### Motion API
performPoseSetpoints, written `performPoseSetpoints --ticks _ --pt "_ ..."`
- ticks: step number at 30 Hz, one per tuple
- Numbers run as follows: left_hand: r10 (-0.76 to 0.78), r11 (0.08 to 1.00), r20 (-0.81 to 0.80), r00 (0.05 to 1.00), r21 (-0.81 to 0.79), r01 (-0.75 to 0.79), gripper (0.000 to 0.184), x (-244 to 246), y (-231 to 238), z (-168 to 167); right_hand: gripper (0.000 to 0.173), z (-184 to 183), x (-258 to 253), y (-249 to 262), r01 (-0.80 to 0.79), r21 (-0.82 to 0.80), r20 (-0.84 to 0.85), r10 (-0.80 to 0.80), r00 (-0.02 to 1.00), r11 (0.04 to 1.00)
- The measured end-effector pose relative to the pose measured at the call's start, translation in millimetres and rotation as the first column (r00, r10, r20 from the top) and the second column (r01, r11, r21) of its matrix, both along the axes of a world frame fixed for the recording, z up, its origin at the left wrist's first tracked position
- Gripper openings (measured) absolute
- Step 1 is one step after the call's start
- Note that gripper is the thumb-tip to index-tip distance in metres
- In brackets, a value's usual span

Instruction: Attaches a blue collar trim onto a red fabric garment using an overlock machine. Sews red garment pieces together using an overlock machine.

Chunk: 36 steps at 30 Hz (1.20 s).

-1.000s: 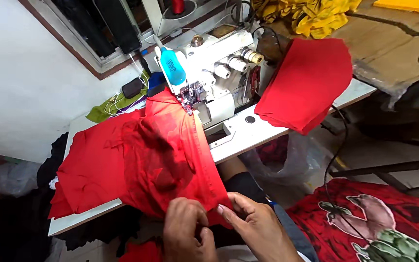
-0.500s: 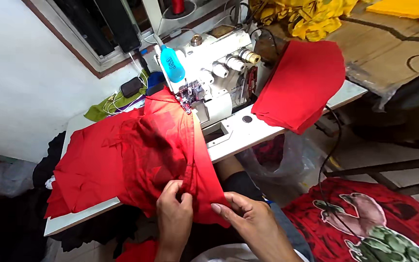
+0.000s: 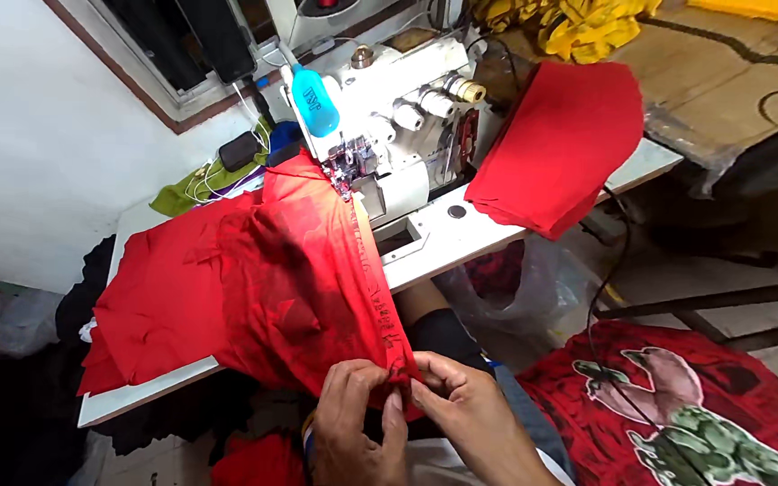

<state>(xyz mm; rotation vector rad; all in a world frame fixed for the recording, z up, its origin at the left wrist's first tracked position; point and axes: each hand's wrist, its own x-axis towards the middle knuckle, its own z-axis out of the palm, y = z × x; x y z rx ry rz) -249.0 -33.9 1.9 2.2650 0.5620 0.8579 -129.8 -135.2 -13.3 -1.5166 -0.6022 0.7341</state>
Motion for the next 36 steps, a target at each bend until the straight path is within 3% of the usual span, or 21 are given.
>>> performPoseSetpoints --ticks 4,9,13,17,25,36 --pt "-0.011 0.998 0.085 0.996 0.07 0.005 0.009 2 1 -7 0.015 -1 -2 -4 0.003 -0.01 0.005 -0.003 1.0 1.0" --pt "-0.003 0.946 0.031 1.0 0.324 -0.008 0.005 -9 -11 24 0.012 15 -6 -12 -0.007 0.0 -0.127 0.007 0.992 1.0" --pt "-0.052 0.966 -0.011 0.999 0.252 0.053 0.018 -11 -12 7 0.016 24 -4 -16 -0.043 0.04 -0.322 0.054 0.945 0.998" --pt "-0.12 0.978 0.038 0.992 0.177 0.111 0.018 -13 -9 -4 0.017 23 -3 -23 -0.052 0.085 -0.515 0.089 0.853 0.995" --pt "-0.163 0.903 0.024 0.986 0.407 0.139 0.015 -23 -3 12 0.015 33 -2 -28 -0.026 0.037 -0.5 0.041 0.865 0.999" --pt "-0.165 0.865 0.051 0.985 0.487 0.12 0.015 -21 2 -5 0.021 27 -4 -31 -0.05 0.096 -0.517 0.093 0.851 0.994"
